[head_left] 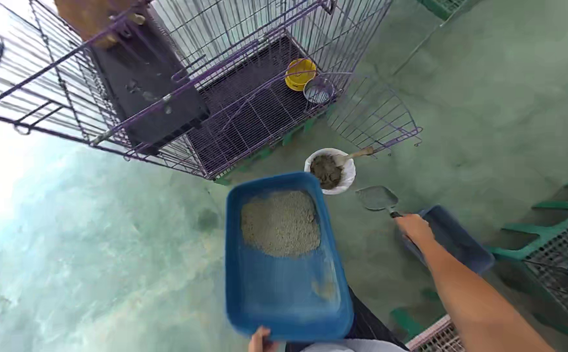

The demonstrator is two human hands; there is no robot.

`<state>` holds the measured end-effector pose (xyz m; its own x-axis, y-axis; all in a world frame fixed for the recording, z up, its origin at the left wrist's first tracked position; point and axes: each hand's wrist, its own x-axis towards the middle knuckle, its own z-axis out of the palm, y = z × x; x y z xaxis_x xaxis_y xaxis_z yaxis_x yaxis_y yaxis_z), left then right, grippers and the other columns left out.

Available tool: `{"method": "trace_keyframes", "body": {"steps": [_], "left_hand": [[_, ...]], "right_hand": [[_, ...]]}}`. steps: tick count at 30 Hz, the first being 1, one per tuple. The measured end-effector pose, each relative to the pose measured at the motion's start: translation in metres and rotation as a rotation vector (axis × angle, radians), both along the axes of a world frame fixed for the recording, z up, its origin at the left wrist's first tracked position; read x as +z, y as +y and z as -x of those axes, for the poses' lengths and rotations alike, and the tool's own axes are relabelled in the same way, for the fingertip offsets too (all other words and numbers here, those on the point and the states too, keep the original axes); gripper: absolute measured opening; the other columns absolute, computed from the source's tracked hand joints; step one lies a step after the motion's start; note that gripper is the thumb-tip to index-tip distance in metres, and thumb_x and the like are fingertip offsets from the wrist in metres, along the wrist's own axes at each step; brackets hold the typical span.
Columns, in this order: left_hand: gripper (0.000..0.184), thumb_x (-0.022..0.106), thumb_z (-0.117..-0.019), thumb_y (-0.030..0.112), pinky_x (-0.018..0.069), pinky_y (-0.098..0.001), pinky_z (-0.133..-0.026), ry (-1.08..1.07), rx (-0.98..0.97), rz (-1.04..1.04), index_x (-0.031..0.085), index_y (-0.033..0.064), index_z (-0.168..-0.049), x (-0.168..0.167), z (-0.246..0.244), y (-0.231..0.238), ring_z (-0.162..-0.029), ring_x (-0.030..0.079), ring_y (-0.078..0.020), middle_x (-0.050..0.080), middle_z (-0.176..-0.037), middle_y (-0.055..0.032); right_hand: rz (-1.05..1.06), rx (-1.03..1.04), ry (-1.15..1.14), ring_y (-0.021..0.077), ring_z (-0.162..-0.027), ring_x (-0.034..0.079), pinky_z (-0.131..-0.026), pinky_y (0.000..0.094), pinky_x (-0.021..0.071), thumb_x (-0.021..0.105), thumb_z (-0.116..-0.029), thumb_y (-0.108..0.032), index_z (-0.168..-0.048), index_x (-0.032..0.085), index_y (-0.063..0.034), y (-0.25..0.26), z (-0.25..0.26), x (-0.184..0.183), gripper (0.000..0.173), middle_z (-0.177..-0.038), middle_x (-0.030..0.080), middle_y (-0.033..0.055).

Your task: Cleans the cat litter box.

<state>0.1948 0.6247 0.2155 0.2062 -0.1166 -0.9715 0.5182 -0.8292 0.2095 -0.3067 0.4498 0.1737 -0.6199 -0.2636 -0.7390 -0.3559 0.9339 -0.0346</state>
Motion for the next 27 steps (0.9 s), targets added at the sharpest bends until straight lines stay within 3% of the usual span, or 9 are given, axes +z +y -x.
{"method": "trace_keyframes", "body": {"steps": [3,6,9,12,14,17,20,23,27], "left_hand": [[0.012,0.044,-0.0963,-0.001,0.0580,-0.0332,-0.062,0.120,0.090,0.029,0.049,0.0022,-0.107,-0.012,0.042,-0.032,-0.067,0.063,-0.0180,0.060,-0.083,-0.0107],[0.010,0.041,-0.0973,-0.002,0.0581,-0.0304,-0.058,0.217,0.119,0.037,0.048,0.0032,-0.103,0.000,0.062,-0.013,-0.061,0.063,-0.0159,0.062,-0.077,-0.0091],[0.009,0.041,-0.0982,-0.001,0.0580,-0.0308,-0.057,0.264,0.097,0.039,0.048,0.0027,-0.102,0.000,0.066,-0.003,-0.060,0.063,-0.0167,0.062,-0.076,-0.0104],[0.011,0.043,-0.0988,0.000,0.0575,-0.0325,-0.060,0.219,0.059,0.054,0.049,0.0007,-0.108,0.001,0.068,-0.018,-0.065,0.063,-0.0196,0.060,-0.084,-0.0136],[0.016,0.047,-0.0983,0.000,0.0576,-0.0348,-0.061,0.159,0.025,0.078,0.049,-0.0029,-0.114,0.006,0.067,-0.027,-0.068,0.063,-0.0222,0.060,-0.088,-0.0169],[0.027,0.051,-0.0955,-0.004,0.0576,-0.0367,-0.057,0.050,-0.042,0.136,0.046,-0.0058,-0.122,0.016,0.057,-0.033,-0.065,0.064,-0.0243,0.061,-0.089,-0.0199],[0.026,0.051,-0.0958,-0.006,0.0579,-0.0359,-0.055,-0.050,-0.114,0.170,0.046,-0.0070,-0.121,0.036,0.041,-0.041,-0.062,0.064,-0.0235,0.061,-0.086,-0.0197],[0.024,0.051,-0.0950,-0.007,0.0584,-0.0347,-0.054,-0.116,-0.167,0.215,0.046,-0.0075,-0.119,0.053,0.023,-0.047,-0.059,0.065,-0.0218,0.061,-0.082,-0.0180],[0.021,0.052,-0.0911,-0.011,0.0597,-0.0353,-0.053,-0.151,-0.205,0.306,0.047,-0.0051,-0.111,0.071,0.005,-0.048,-0.058,0.066,-0.0212,0.063,-0.076,-0.0157]], "right_hand": [[0.152,-0.111,0.045,0.0435,-0.100,0.066,-0.088,0.0626,0.0506,0.057,-0.1057,-0.029,-0.134,0.064,-0.0005,0.013,0.007,0.045,0.041,-0.119,0.065,0.0308],[0.302,-0.124,0.103,0.0372,-0.085,0.064,-0.078,0.0573,0.0517,0.056,-0.1070,-0.028,-0.136,0.062,-0.0028,0.012,0.012,0.100,0.039,-0.111,0.066,0.0290],[0.433,-0.076,0.123,0.0365,-0.081,0.063,-0.075,0.0558,0.0507,0.058,-0.1065,-0.026,-0.140,0.059,-0.0034,0.001,-0.008,0.163,0.041,-0.110,0.065,0.0291],[0.481,0.071,0.074,0.0421,-0.096,0.066,-0.083,0.0605,0.0518,0.063,-0.1040,-0.025,-0.145,0.056,-0.0041,-0.007,-0.040,0.203,0.047,-0.121,0.065,0.0297],[0.406,0.265,0.034,0.0464,-0.119,0.063,-0.100,0.0656,0.0467,0.063,-0.1042,-0.027,-0.146,0.057,-0.0065,-0.018,-0.066,0.218,0.047,-0.133,0.063,0.0290],[0.134,0.581,0.005,0.0462,-0.128,0.059,-0.103,0.0681,0.0432,0.055,-0.1066,-0.034,-0.146,0.058,-0.0134,-0.040,-0.105,0.221,0.045,-0.136,0.064,0.0245],[-0.068,0.774,-0.039,0.0457,-0.129,0.058,-0.101,0.0692,0.0440,0.052,-0.1053,-0.034,-0.134,0.064,-0.0038,-0.059,-0.132,0.197,0.043,-0.136,0.062,0.0266],[-0.143,0.755,-0.048,0.0463,-0.132,0.056,-0.103,0.0685,0.0428,0.055,-0.1037,-0.032,-0.128,0.063,0.0074,-0.074,-0.143,0.190,0.047,-0.138,0.059,0.0299],[-0.098,0.658,-0.042,0.0461,-0.131,0.056,-0.102,0.0692,0.0429,0.056,-0.1025,-0.039,-0.130,0.062,0.0064,-0.087,-0.120,0.188,0.053,-0.138,0.059,0.0302]]}}
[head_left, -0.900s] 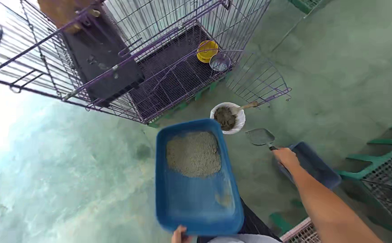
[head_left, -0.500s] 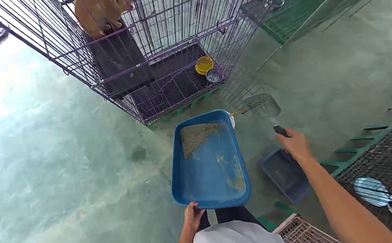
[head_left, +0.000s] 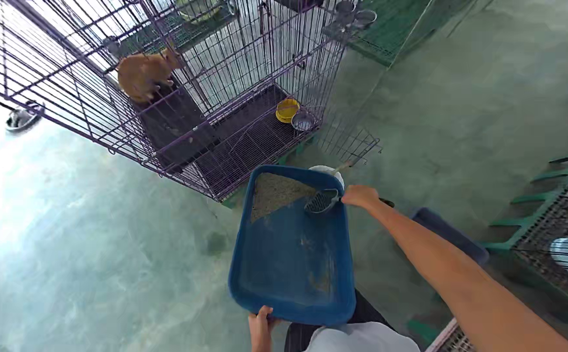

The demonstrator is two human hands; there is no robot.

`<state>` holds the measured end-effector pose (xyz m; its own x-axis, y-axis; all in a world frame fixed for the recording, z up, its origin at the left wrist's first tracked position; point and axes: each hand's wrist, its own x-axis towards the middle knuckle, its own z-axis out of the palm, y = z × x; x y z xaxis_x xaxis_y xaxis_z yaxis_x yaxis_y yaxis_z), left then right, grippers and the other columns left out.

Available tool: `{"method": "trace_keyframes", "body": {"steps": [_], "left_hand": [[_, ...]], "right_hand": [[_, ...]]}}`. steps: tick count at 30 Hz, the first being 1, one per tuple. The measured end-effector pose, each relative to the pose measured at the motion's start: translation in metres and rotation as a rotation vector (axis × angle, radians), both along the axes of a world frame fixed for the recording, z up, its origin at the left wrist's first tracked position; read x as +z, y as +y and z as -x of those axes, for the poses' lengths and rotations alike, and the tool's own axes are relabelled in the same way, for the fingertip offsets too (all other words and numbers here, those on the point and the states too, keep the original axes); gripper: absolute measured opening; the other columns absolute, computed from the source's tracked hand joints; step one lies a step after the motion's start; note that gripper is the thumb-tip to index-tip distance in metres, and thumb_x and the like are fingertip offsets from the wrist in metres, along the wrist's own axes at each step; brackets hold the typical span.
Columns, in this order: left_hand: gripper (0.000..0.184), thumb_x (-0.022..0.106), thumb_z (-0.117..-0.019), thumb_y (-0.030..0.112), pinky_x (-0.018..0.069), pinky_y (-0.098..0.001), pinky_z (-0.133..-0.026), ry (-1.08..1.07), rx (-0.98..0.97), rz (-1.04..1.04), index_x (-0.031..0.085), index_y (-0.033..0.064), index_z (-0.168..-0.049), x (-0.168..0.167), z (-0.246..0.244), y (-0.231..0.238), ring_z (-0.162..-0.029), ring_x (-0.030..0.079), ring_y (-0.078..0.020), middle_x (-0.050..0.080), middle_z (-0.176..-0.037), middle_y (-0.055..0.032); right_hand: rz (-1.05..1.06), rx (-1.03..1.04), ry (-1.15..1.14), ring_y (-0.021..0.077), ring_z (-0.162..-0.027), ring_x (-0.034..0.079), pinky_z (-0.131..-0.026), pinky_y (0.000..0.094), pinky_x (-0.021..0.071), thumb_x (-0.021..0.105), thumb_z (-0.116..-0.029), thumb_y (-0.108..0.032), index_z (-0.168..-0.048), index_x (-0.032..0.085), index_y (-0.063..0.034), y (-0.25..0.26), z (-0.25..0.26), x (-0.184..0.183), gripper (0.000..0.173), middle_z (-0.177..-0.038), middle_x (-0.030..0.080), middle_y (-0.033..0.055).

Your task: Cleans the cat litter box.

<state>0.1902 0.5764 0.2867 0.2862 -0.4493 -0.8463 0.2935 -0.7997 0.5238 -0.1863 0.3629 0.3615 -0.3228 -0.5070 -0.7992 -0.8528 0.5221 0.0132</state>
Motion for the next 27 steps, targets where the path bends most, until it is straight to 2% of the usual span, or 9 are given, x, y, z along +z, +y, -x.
{"method": "trace_keyframes", "body": {"steps": [2,5,8,10,15,17,19,22,27], "left_hand": [[0.022,0.051,-0.0909,-0.011,0.0603,-0.0355,-0.056,-0.011,-0.057,0.055,0.046,-0.0048,-0.111,0.013,-0.009,-0.002,-0.060,0.067,-0.0201,0.063,-0.077,-0.0137],[0.024,0.053,-0.0894,-0.012,0.0612,-0.0351,-0.056,-0.054,-0.135,0.129,0.048,-0.0073,-0.112,0.027,-0.019,-0.011,-0.061,0.068,-0.0193,0.064,-0.079,-0.0134],[0.023,0.053,-0.0869,-0.012,0.0609,-0.0325,-0.055,-0.126,-0.203,0.187,0.051,-0.0069,-0.109,0.054,-0.028,-0.015,-0.060,0.068,-0.0165,0.066,-0.077,-0.0109],[0.026,0.053,-0.0874,-0.013,0.0605,-0.0311,-0.056,-0.151,-0.232,0.198,0.048,-0.0064,-0.112,0.071,-0.034,-0.014,-0.060,0.068,-0.0147,0.065,-0.078,-0.0095],[0.022,0.053,-0.0892,-0.011,0.0604,-0.0334,-0.055,-0.177,-0.249,0.187,0.051,-0.0070,-0.111,0.071,-0.039,-0.038,-0.060,0.068,-0.0180,0.066,-0.078,-0.0120],[0.026,0.052,-0.0925,-0.009,0.0602,-0.0354,-0.056,-0.157,-0.242,0.149,0.048,-0.0069,-0.117,0.070,-0.037,-0.053,-0.062,0.068,-0.0205,0.063,-0.082,-0.0147],[0.026,0.052,-0.0928,-0.009,0.0594,-0.0372,-0.054,-0.144,-0.195,0.115,0.047,-0.0060,-0.119,0.062,-0.034,-0.062,-0.061,0.067,-0.0230,0.063,-0.082,-0.0168],[0.027,0.051,-0.0928,-0.008,0.0591,-0.0385,-0.052,-0.107,-0.145,0.055,0.046,-0.0044,-0.119,0.056,-0.034,-0.057,-0.060,0.067,-0.0249,0.063,-0.081,-0.0181],[0.017,0.050,-0.0926,-0.007,0.0583,-0.0356,-0.049,-0.081,-0.127,-0.006,0.048,-0.0033,-0.109,0.039,-0.029,-0.041,-0.056,0.066,-0.0218,0.062,-0.073,-0.0150]], "right_hand": [[0.062,-0.003,-0.041,0.0463,-0.130,0.057,-0.100,0.0710,0.0431,0.057,-0.1021,-0.039,-0.127,0.067,0.0010,0.001,0.018,-0.005,0.048,-0.135,0.062,0.0284],[0.158,0.015,-0.097,0.0441,-0.128,0.059,-0.101,0.0701,0.0430,0.056,-0.1033,-0.039,-0.133,0.068,-0.0118,0.011,0.024,-0.002,0.042,-0.134,0.065,0.0233],[0.276,-0.038,-0.157,0.0429,-0.127,0.060,-0.102,0.0679,0.0438,0.055,-0.1046,-0.041,-0.141,0.064,-0.0188,0.033,0.010,-0.005,0.044,-0.134,0.066,0.0205],[0.357,-0.087,-0.195,0.0432,-0.127,0.060,-0.103,0.0668,0.0437,0.055,-0.1055,-0.042,-0.146,0.061,-0.0213,0.048,-0.001,-0.005,0.046,-0.135,0.066,0.0197],[0.488,-0.211,-0.301,0.0413,-0.130,0.060,-0.108,0.0635,0.0429,0.054,-0.1074,-0.039,-0.152,0.054,-0.0211,0.044,-0.045,-0.014,0.048,-0.139,0.065,0.0188],[0.486,-0.202,-0.305,0.0396,-0.129,0.061,-0.107,0.0618,0.0438,0.053,-0.1079,-0.040,-0.153,0.052,-0.0220,0.035,-0.054,-0.025,0.049,-0.138,0.065,0.0182],[0.483,-0.193,-0.319,0.0384,-0.129,0.061,-0.108,0.0608,0.0439,0.052,-0.1080,-0.040,-0.153,0.052,-0.0226,0.033,-0.052,-0.032,0.048,-0.138,0.066,0.0173],[0.479,-0.213,-0.331,0.0370,-0.131,0.060,-0.110,0.0597,0.0430,0.054,-0.1079,-0.039,-0.152,0.054,-0.0215,0.066,-0.043,-0.042,0.048,-0.139,0.065,0.0158],[0.522,-0.255,-0.269,0.0384,-0.129,0.061,-0.109,0.0607,0.0437,0.056,-0.1075,-0.035,-0.152,0.054,-0.0166,0.116,-0.036,-0.042,0.048,-0.140,0.065,0.0169]]}}
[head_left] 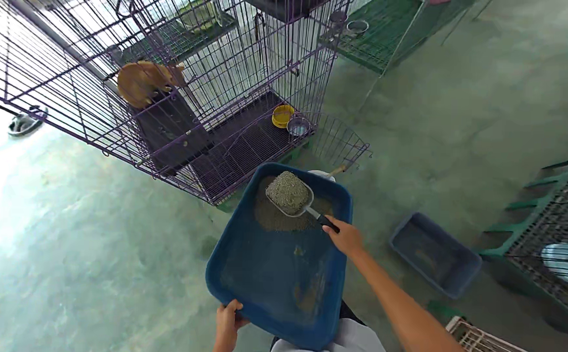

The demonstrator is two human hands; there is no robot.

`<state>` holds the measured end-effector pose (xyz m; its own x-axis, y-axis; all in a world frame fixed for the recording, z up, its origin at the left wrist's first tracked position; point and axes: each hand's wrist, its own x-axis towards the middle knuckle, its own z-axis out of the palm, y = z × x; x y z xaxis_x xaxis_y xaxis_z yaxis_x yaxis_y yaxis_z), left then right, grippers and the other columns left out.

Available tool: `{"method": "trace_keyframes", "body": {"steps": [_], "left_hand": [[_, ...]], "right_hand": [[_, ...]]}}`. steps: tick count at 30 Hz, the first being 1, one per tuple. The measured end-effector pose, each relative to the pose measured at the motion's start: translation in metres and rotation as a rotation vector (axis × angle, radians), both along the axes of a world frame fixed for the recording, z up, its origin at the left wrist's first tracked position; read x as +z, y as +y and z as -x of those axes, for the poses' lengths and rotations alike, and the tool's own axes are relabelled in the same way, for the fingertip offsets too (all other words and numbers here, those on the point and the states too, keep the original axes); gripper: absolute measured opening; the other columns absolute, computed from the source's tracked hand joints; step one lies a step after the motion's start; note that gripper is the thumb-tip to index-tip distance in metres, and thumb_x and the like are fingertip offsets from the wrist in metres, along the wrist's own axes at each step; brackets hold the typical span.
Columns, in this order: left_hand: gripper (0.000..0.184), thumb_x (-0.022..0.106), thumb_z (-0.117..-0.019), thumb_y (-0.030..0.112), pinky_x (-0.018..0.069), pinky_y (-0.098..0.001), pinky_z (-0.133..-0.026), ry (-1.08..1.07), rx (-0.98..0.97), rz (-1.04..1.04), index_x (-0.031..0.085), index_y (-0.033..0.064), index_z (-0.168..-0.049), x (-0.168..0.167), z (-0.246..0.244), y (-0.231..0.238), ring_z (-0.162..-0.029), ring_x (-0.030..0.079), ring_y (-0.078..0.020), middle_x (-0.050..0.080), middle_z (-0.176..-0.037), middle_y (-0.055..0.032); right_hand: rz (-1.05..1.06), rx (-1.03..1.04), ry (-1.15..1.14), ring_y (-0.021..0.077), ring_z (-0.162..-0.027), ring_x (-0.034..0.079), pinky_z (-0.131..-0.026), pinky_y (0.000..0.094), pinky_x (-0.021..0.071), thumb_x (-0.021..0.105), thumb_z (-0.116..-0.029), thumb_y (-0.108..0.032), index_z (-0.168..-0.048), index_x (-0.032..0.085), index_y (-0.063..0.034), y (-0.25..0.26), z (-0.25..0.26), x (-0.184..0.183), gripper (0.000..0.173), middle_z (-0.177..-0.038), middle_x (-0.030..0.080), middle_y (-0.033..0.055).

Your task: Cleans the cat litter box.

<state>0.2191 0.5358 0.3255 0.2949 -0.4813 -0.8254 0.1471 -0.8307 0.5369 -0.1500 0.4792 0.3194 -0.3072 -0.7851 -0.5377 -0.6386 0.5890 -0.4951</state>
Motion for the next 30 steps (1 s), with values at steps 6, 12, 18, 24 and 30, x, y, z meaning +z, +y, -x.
{"method": "trace_keyframes", "body": {"steps": [6,12,18,24,30], "left_hand": [[0.020,0.052,-0.0965,-0.003,0.0590,-0.0364,-0.060,-0.023,-0.100,-0.065,0.050,-0.0076,-0.116,-0.015,0.000,-0.001,-0.066,0.066,-0.0226,0.062,-0.084,-0.0179],[0.028,0.048,-0.0989,0.000,0.0576,-0.0386,-0.065,0.061,-0.060,-0.089,0.043,-0.0028,-0.127,-0.018,0.004,-0.011,-0.076,0.065,-0.0250,0.059,-0.094,-0.0189],[0.027,0.050,-0.0974,-0.001,0.0564,-0.0392,-0.062,-0.005,0.041,-0.045,0.046,-0.0049,-0.124,-0.027,0.014,-0.003,-0.073,0.063,-0.0260,0.058,-0.092,-0.0200],[0.027,0.053,-0.0968,0.000,0.0563,-0.0372,-0.058,-0.035,0.143,-0.018,0.048,-0.0043,-0.123,-0.036,0.015,0.005,-0.067,0.063,-0.0239,0.059,-0.087,-0.0181],[0.028,0.053,-0.0976,-0.001,0.0572,-0.0364,-0.057,-0.025,0.210,-0.049,0.048,-0.0046,-0.125,-0.047,0.029,0.001,-0.065,0.063,-0.0234,0.059,-0.087,-0.0185]], "right_hand": [[-0.046,0.006,0.012,0.0418,-0.127,0.062,-0.106,0.0625,0.0448,0.056,-0.1076,-0.035,-0.153,0.053,-0.0150,0.015,-0.002,0.001,0.049,-0.139,0.065,0.0202],[-0.051,-0.023,0.024,0.0418,-0.126,0.063,-0.106,0.0623,0.0453,0.057,-0.1072,-0.033,-0.151,0.054,-0.0139,0.028,-0.014,-0.005,0.048,-0.137,0.066,0.0200],[-0.058,-0.032,0.022,0.0416,-0.125,0.064,-0.105,0.0630,0.0455,0.058,-0.1070,-0.032,-0.151,0.055,-0.0133,0.039,-0.015,-0.007,0.048,-0.135,0.067,0.0195],[-0.114,-0.005,0.049,0.0392,-0.126,0.063,-0.105,0.0613,0.0457,0.056,-0.1078,-0.034,-0.153,0.053,-0.0147,0.039,-0.017,-0.012,0.049,-0.138,0.066,0.0176],[-0.191,0.003,0.047,0.0383,-0.128,0.062,-0.107,0.0599,0.0449,0.054,-0.1082,-0.035,-0.153,0.052,-0.0174,0.033,-0.015,-0.026,0.048,-0.138,0.066,0.0164]]}}
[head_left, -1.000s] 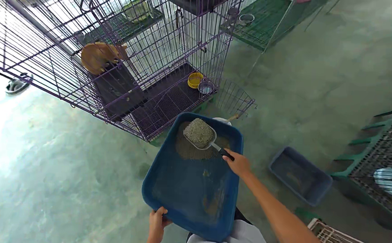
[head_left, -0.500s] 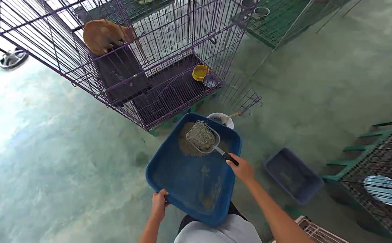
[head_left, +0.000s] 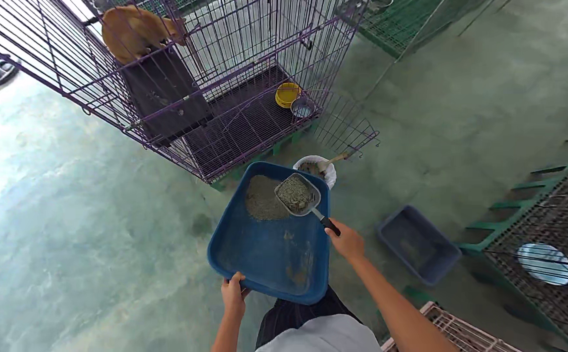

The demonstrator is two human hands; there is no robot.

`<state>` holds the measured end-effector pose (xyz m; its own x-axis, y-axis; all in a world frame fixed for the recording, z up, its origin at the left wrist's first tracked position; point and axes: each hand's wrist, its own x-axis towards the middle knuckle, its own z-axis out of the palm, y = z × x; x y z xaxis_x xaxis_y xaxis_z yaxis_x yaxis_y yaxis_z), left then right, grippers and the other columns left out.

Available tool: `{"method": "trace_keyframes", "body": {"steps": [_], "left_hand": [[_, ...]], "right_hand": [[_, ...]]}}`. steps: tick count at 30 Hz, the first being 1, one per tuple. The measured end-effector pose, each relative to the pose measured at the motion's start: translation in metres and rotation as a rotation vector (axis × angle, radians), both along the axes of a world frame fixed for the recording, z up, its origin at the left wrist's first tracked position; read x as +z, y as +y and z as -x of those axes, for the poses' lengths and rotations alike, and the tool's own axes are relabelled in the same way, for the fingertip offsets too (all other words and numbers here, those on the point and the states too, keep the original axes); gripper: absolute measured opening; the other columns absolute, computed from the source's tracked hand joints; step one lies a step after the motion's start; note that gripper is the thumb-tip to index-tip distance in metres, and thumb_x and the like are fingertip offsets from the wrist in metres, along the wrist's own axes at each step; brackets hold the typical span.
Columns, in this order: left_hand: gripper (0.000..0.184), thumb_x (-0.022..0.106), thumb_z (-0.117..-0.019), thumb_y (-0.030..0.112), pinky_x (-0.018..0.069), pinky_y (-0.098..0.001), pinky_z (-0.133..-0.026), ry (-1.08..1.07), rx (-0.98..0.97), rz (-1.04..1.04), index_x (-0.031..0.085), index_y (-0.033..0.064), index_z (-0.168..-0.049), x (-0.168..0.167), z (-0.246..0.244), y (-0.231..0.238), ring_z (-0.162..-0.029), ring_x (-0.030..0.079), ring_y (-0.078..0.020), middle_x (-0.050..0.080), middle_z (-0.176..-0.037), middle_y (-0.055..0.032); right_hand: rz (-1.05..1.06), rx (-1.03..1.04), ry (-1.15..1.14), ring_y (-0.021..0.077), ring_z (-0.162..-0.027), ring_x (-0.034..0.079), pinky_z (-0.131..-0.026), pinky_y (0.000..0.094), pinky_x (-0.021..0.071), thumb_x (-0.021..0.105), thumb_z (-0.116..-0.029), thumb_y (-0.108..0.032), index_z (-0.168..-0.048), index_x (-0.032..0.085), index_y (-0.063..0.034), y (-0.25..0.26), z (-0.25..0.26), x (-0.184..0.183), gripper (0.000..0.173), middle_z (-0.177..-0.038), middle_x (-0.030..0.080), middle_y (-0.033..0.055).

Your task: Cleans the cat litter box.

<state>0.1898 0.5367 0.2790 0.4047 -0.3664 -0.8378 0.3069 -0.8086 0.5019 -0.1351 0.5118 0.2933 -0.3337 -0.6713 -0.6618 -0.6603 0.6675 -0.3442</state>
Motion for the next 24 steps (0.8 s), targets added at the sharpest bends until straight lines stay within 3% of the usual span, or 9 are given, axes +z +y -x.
{"method": "trace_keyframes", "body": {"steps": [14,24], "left_hand": [[0.029,0.053,-0.0967,-0.001,0.0576,-0.0357,-0.058,0.016,0.056,-0.010,0.046,-0.0053,-0.124,-0.047,0.055,-0.043,-0.065,0.063,-0.0223,0.059,-0.088,-0.0181],[0.028,0.053,-0.0954,-0.003,0.0581,-0.0350,-0.057,-0.015,0.070,-0.043,0.047,-0.0051,-0.123,-0.066,0.050,-0.035,-0.065,0.065,-0.0223,0.060,-0.088,-0.0183]], "right_hand": [[-0.135,-0.057,0.002,0.0372,-0.129,0.062,-0.107,0.0601,0.0456,0.053,-0.1085,-0.036,-0.154,0.051,-0.0212,-0.055,0.045,-0.072,0.048,-0.138,0.066,0.0160],[-0.121,-0.105,0.020,0.0409,-0.128,0.061,-0.106,0.0619,0.0446,0.052,-0.1091,-0.035,-0.152,0.053,-0.0177,-0.084,0.085,-0.099,0.046,-0.136,0.066,0.0197]]}}
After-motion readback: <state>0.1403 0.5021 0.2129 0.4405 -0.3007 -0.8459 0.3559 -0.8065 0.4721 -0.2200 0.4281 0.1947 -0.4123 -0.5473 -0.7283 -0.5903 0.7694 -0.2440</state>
